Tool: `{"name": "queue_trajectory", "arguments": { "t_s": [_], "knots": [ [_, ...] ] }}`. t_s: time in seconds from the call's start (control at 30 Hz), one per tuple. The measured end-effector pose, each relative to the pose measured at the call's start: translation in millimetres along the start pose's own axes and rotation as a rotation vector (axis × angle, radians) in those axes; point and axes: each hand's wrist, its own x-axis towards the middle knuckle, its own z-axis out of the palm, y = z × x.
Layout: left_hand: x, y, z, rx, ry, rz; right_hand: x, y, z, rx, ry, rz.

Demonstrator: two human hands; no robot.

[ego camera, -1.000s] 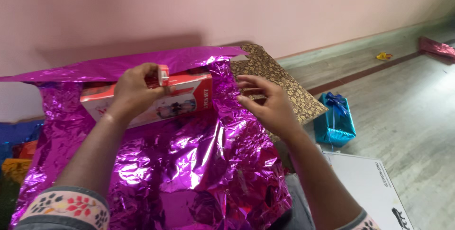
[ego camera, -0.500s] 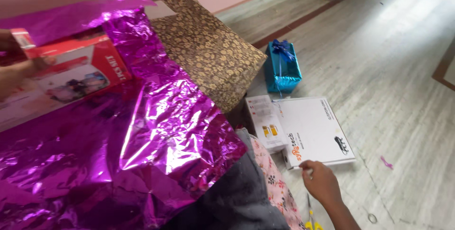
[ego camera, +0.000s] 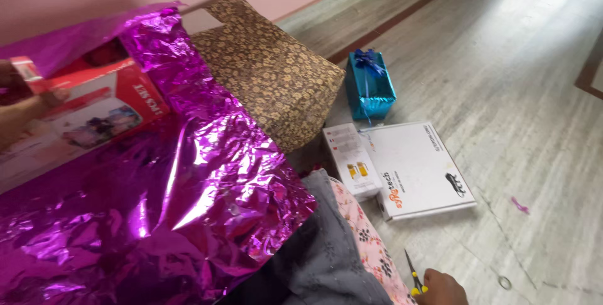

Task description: The person finishes tying a blue ribbon on a blue-wrapped gift, then wraps a red box with purple foil, folding the paper and securing it with clear tape. The person uses scissors to cut the tape and places the finished gift aside.

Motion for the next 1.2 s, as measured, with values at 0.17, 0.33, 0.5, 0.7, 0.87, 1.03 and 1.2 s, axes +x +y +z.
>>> {"name": "queue_trajectory", "arguments": {
  "t_s": [0.17, 0.33, 0.5, 0.7, 0.87, 1.03, 1.2],
  "knots": [
    [9.7, -0.3, -5.1, 0.101, 0.051, 0.004, 36.5, -28.6, -48.8, 0.146, 0.188, -0.123],
    [15.6, 10.0, -5.8, 0.01, 0.042, -0.016, 13.5, -132.3, -171.1, 0.712, 0.376, -0.544],
    [18.2, 14.6, -14.3, -0.102, -0.027, -0.066, -96.0, -287.0, -271.1, 0.857, 0.188, -0.694],
    [19.6, 24.9, -19.7, -0.131, -0.073, -0.178, -179.3, -418.4, -358.5, 0.824, 0.353, -1.458],
    [24.7, 20.1, -21.2, -0.106, -0.055, -0.2, -200.9, -494.6, -391.9, 0.576, 0.437, -1.441],
    [29.3, 14.4, -19.2, -0.114, -0.044, -0.207, -207.0, -540.6, -399.9, 0.166, 0.553, -1.405],
    [29.8, 12.2, -17.4, -0.183, -0.024, -0.2, -200.1, -567.6, -405.8, 0.064, 0.662, -1.478]
  ]
}}
